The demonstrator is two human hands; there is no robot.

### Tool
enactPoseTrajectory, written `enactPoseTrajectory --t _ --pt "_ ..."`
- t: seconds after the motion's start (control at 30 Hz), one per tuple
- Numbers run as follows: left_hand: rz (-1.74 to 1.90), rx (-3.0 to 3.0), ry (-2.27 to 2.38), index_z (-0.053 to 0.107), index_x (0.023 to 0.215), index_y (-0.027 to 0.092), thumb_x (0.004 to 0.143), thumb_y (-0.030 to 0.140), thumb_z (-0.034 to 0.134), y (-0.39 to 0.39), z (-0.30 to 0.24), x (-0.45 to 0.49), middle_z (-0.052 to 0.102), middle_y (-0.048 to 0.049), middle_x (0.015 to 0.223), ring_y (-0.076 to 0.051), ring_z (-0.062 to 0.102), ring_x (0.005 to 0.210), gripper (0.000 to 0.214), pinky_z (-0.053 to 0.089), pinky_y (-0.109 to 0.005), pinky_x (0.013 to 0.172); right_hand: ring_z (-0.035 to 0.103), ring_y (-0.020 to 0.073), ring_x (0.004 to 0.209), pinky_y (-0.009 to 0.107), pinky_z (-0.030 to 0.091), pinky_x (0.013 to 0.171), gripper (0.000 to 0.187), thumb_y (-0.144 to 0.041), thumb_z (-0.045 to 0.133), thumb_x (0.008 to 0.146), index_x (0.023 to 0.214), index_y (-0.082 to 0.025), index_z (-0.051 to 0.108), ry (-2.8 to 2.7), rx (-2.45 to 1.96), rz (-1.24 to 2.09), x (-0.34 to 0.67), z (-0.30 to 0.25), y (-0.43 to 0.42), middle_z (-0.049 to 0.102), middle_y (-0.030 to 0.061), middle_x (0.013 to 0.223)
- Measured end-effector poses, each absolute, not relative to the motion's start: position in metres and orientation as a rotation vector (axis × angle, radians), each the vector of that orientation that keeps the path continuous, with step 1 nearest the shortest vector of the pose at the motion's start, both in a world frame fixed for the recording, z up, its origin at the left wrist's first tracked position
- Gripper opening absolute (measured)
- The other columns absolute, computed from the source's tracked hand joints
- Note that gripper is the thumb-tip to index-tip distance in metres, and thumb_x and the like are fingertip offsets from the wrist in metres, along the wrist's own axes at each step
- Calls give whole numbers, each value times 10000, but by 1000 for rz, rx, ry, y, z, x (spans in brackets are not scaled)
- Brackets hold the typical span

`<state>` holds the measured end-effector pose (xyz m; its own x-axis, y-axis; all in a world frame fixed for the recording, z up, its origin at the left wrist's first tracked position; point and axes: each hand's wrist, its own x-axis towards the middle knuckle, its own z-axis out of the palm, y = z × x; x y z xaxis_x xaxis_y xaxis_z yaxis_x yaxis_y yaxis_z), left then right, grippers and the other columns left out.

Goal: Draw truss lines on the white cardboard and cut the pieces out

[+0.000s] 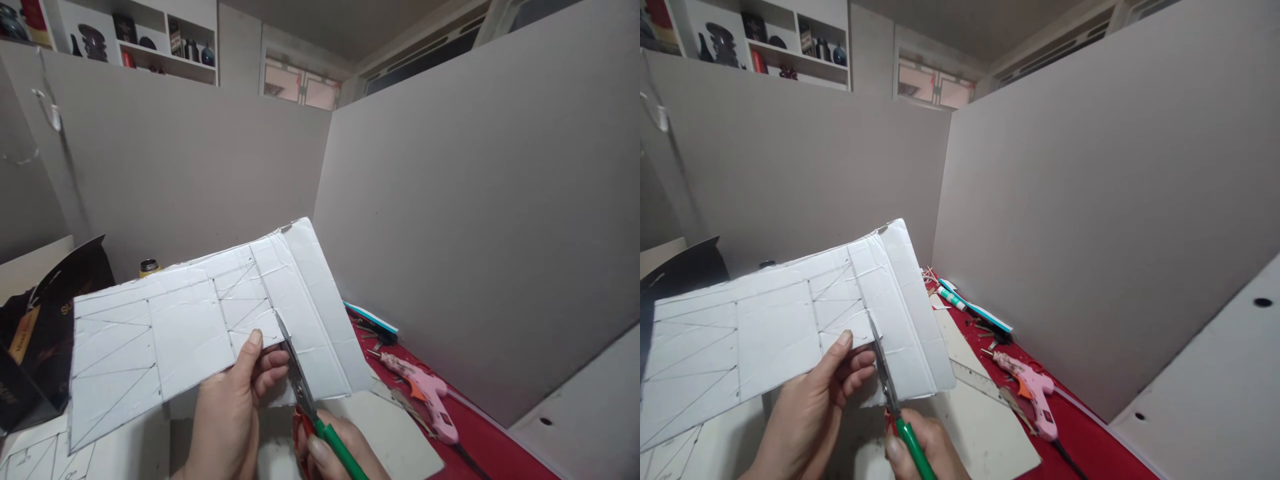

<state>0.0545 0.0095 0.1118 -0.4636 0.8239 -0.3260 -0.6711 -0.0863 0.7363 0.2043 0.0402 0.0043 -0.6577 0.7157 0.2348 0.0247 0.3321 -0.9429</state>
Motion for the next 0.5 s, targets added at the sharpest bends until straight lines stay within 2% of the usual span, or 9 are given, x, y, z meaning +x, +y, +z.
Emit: enactPoseTrajectory --t 0.27,0.5 --pt "1768 229 1054 748 742 13 866 103 719 10 109 56 765 -151 727 -165 730 622 155 615 -208 594 364 130 615 284 320 595 511 -662 376 969 761 -197 421 -2009 -638 1307 207 7 41 375 -15 671" --pt "1760 228 1063 747 741 13 875 108 711 11 110 56 764 -150 708 -154 722 594 169 603 -195 580 348 127 605 267 326 559 505 -662 405 962 743 -207 397 -1920 -649 1357 205 8 37 362 -15 664"
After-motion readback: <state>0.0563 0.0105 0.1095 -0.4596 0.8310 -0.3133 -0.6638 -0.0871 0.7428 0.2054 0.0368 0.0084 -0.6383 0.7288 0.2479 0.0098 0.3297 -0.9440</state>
